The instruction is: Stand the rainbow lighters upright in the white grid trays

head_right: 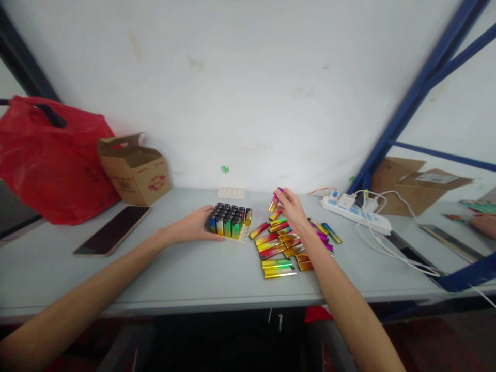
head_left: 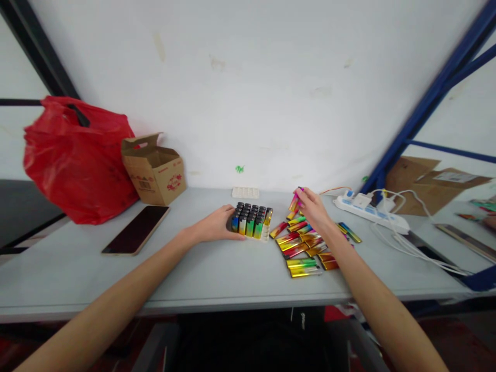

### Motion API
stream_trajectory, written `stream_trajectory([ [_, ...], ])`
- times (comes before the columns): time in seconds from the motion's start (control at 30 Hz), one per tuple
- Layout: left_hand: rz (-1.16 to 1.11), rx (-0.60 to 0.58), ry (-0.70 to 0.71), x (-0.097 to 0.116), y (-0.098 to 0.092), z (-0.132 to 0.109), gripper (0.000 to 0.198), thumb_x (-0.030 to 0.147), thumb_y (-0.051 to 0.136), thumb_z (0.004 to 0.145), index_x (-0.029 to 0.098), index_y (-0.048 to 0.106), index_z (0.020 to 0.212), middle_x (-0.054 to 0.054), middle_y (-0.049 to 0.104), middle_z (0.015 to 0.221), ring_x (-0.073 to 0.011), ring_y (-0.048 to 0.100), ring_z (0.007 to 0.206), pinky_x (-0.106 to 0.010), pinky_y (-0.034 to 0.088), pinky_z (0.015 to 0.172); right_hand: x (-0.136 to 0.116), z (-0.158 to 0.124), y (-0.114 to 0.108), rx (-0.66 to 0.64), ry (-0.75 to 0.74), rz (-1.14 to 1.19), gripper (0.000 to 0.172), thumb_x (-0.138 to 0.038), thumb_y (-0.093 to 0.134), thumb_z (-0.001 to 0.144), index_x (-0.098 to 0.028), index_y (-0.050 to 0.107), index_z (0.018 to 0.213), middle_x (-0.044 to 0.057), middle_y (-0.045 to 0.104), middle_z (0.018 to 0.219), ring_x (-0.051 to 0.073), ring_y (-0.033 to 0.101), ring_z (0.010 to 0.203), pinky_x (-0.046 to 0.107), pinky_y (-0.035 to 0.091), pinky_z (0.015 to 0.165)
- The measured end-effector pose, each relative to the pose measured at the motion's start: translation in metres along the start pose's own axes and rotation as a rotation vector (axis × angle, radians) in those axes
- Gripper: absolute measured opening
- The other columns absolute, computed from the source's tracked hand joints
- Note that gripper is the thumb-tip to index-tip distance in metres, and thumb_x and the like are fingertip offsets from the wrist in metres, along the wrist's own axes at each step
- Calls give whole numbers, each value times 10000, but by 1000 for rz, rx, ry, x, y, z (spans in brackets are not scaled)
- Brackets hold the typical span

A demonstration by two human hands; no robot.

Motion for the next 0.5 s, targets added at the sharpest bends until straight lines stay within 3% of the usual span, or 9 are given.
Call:
stream_trajectory([
  [0.07, -6, -2, -12, 0, 0, 0, 960, 846, 802, 663, 159, 677, 1323, -160, 696, 1311, -420, 661, 1236, -503, 530, 1102, -1, -4, 11, -52, 39, 73, 558, -732, 829, 760, -266, 563, 916, -34, 631, 803, 146, 627, 720, 277, 560, 650],
  [0.13, -26, 1, -14, 0, 0, 0, 943, 831, 820, 652, 175, 685, 1317, -157, 705, 1308, -415, 667, 1233, -505, 535, 1096, 0, -9, 22, -124, 89, 116, 567, -737, 815, 771, -287, 533, 968, -66, 586, 724, 125, 554, 601, 257, 511, 568],
  [0.27, -64, 21, 12, 0, 0, 1, 920, 799, 840, 661, 213, 677, 1352, -138, 710, 1333, -400, 662, 1246, -515, 525, 1112, 5, -16, 37, -161, 129, 11, 545, -760, 748, 816, -273, 525, 916, -120, 343, 581, 78, 248, 443, 204, 226, 419],
  [0.4, -55, 24, 4, 0, 0, 0, 912, 796, 845, 656, 211, 685, 1338, -140, 709, 1325, -403, 666, 1232, -522, 527, 1107, 6, -19, 40, -64, -21, -297, 592, -768, 626, 872, -243, 442, 667, -69, 355, 563, 98, 302, 491, 258, 231, 453],
  [0.5, -52, 9, 1, 1, -1, 0, 906, 788, 841, 672, 208, 675, 1347, -138, 704, 1324, -397, 666, 1229, -518, 521, 1116, 8, -21, 43, -20, -95, -482, 561, -683, 565, 903, -249, 401, 589, -41, 368, 551, 119, 338, 520, 285, 247, 481],
])
Point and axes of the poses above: each hand's wrist, its own z-axis towards the middle knuckle, its own y-axis out of the palm, x = y × z, the point moved 5 cm from there along z, towards the middle knuckle
